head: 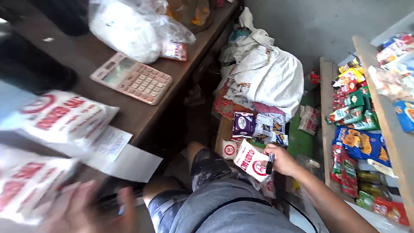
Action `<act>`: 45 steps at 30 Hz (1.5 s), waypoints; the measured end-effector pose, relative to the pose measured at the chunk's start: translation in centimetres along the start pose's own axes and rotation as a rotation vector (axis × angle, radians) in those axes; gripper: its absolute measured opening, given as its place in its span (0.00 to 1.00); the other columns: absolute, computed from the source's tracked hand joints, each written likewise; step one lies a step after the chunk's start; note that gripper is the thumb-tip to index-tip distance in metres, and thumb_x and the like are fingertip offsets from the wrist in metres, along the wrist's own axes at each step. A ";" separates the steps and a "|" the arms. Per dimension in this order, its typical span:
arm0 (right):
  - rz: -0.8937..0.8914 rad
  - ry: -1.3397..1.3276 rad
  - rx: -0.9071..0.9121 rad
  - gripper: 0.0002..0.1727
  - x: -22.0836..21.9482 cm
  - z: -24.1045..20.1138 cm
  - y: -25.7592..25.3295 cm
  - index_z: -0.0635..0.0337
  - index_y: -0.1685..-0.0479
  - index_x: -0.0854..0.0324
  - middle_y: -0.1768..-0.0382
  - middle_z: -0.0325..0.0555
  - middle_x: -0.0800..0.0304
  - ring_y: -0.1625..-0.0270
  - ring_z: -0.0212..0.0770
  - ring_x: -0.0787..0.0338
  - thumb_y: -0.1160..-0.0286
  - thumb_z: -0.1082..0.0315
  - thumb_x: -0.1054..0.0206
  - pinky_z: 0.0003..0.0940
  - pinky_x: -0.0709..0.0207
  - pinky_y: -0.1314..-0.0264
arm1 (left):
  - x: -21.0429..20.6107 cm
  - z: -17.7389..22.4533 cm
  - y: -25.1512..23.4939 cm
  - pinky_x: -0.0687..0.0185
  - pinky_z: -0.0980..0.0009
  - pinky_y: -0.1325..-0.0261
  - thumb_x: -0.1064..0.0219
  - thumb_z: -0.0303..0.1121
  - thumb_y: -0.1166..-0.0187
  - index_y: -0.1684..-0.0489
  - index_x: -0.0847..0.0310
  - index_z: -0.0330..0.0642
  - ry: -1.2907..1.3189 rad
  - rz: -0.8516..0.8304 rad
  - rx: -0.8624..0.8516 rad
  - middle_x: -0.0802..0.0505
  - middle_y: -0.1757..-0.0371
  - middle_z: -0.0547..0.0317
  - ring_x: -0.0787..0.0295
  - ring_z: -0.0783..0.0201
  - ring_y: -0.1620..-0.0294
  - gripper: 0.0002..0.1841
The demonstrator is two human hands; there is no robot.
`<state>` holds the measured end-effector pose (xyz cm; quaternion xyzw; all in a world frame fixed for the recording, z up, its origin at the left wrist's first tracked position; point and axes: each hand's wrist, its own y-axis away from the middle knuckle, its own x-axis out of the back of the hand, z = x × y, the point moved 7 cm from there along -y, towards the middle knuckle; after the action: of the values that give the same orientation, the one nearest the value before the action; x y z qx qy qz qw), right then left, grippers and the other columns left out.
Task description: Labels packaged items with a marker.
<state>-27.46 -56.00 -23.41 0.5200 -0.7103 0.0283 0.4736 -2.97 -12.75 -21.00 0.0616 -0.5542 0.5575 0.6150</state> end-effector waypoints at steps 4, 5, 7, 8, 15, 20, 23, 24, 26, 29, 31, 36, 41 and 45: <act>0.093 -0.216 0.400 0.22 -1.1 -9.2 -1.6 0.65 0.67 0.12 0.58 0.45 0.15 0.55 0.28 0.19 0.39 0.52 0.18 0.23 0.24 0.51 | -5.3 8.8 -0.7 0.19 0.56 0.28 0.28 0.56 0.27 0.18 0.34 0.27 0.706 -0.409 0.253 0.18 0.24 0.38 0.17 0.53 0.27 0.45; 0.070 -0.268 0.489 0.22 -1.6 -11.6 -1.7 0.64 0.68 0.12 0.59 0.42 0.16 0.54 0.24 0.19 0.39 0.50 0.18 0.19 0.24 0.52 | -6.0 9.2 -0.7 0.13 0.61 0.34 0.29 0.62 0.30 0.16 0.37 0.29 0.843 -0.459 0.335 0.17 0.24 0.43 0.13 0.57 0.31 0.50; -0.021 -0.310 0.676 0.23 -2.6 -16.2 -1.4 0.61 0.69 0.12 0.59 0.39 0.14 0.53 0.21 0.19 0.38 0.47 0.18 0.16 0.24 0.52 | -6.0 9.5 -1.3 0.09 0.65 0.40 0.26 0.65 0.36 0.15 0.41 0.30 1.083 -0.511 0.418 0.13 0.28 0.51 0.09 0.63 0.38 0.56; -0.076 -0.297 0.785 0.22 -3.2 -18.4 -1.1 0.60 0.69 0.12 0.58 0.39 0.14 0.53 0.21 0.18 0.37 0.47 0.18 0.15 0.24 0.51 | -5.3 9.5 -1.6 0.08 0.66 0.41 0.22 0.61 0.37 0.16 0.41 0.29 1.193 -0.516 0.407 0.10 0.34 0.54 0.08 0.65 0.42 0.54; 0.047 -0.269 1.218 0.16 -6.1 -29.3 -1.3 0.56 0.55 0.08 0.49 0.43 0.10 0.43 0.23 0.14 0.31 0.54 0.20 0.15 0.19 0.40 | -0.4 6.7 1.1 0.07 0.68 0.43 0.23 0.26 0.29 0.33 0.20 0.35 1.411 -0.325 0.436 0.04 0.47 0.61 0.05 0.69 0.50 0.24; 0.164 -0.485 1.306 0.08 -6.4 -32.9 -1.4 0.55 0.56 0.09 0.44 0.42 0.11 0.36 0.32 0.12 0.25 0.61 0.24 0.26 0.15 0.33 | 2.5 2.7 2.1 0.06 0.61 0.47 0.27 0.30 0.24 0.33 0.25 0.32 1.452 0.394 0.818 0.04 0.53 0.53 0.03 0.62 0.54 0.23; 0.053 -0.523 1.332 0.07 -8.0 -34.0 -1.5 0.55 0.57 0.10 0.44 0.42 0.11 0.37 0.32 0.11 0.24 0.62 0.25 0.26 0.13 0.34 | 3.6 -0.1 0.5 0.05 0.62 0.50 0.43 0.27 0.13 0.26 0.37 0.33 1.363 0.720 0.882 0.06 0.54 0.54 0.04 0.62 0.56 0.20; 0.011 -0.521 1.337 0.07 -8.7 -34.2 -1.6 0.56 0.57 0.10 0.44 0.43 0.11 0.37 0.31 0.11 0.24 0.63 0.25 0.26 0.13 0.34 | 3.4 -1.1 -0.2 0.05 0.63 0.51 0.47 0.27 0.11 0.24 0.40 0.35 1.350 0.781 0.888 0.06 0.53 0.54 0.04 0.62 0.56 0.19; -0.052 -0.508 1.344 0.07 -10.3 -34.3 -1.8 0.56 0.57 0.11 0.45 0.43 0.12 0.39 0.30 0.10 0.24 0.63 0.25 0.25 0.12 0.36 | 2.3 -3.0 -1.0 0.07 0.62 0.47 0.52 0.27 0.08 0.18 0.49 0.35 1.331 0.799 0.879 0.09 0.49 0.51 0.05 0.60 0.53 0.22; -0.108 -0.468 1.334 0.07 -11.9 -34.3 -2.5 0.58 0.59 0.11 0.45 0.44 0.12 0.40 0.28 0.10 0.24 0.64 0.25 0.22 0.13 0.38 | 0.3 -4.6 -1.1 0.09 0.59 0.39 0.51 0.22 0.10 0.12 0.59 0.32 1.291 0.676 0.903 0.16 0.36 0.40 0.08 0.54 0.44 0.29; -0.135 -0.447 1.328 0.07 -12.5 -34.4 -2.9 0.59 0.59 0.10 0.45 0.44 0.11 0.41 0.27 0.10 0.25 0.65 0.25 0.20 0.13 0.38 | 0.5 -4.7 -0.6 0.04 0.64 0.50 0.44 0.20 0.13 0.14 0.56 0.29 1.146 0.595 0.950 0.12 0.42 0.40 0.04 0.57 0.55 0.31; -0.193 -0.484 1.357 0.08 -13.7 -36.1 -3.8 0.58 0.53 0.12 0.45 0.42 0.11 0.48 0.24 0.12 0.22 0.64 0.27 0.16 0.16 0.46 | 4.6 -5.4 1.3 0.12 0.70 0.67 0.27 0.39 0.24 0.20 0.36 0.26 0.485 0.459 0.856 0.20 0.38 0.36 0.12 0.64 0.64 0.36; -0.310 -0.664 1.334 0.16 -14.6 -39.0 -4.5 0.59 0.39 0.17 0.50 0.38 0.08 0.60 0.25 0.08 0.16 0.58 0.33 0.21 0.10 0.56 | 8.5 -9.6 -1.4 0.28 0.44 0.25 0.24 0.51 0.30 0.19 0.31 0.34 0.297 0.473 0.646 0.31 0.17 0.31 0.31 0.42 0.19 0.42; -0.391 -0.801 1.198 0.23 -15.6 -41.2 -4.9 0.48 0.32 0.21 0.44 0.38 0.05 0.67 0.27 0.06 0.11 0.45 0.45 0.20 0.12 0.67 | 4.3 -13.0 -3.4 0.42 0.40 0.14 0.21 0.51 0.35 0.05 0.55 0.47 0.468 0.260 0.679 0.31 0.12 0.43 0.34 0.47 0.14 0.56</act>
<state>2.96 -25.17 -13.97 0.7764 -0.5860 0.1340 -0.1894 6.55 -2.34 -20.87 0.0622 -0.1882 0.7800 0.5936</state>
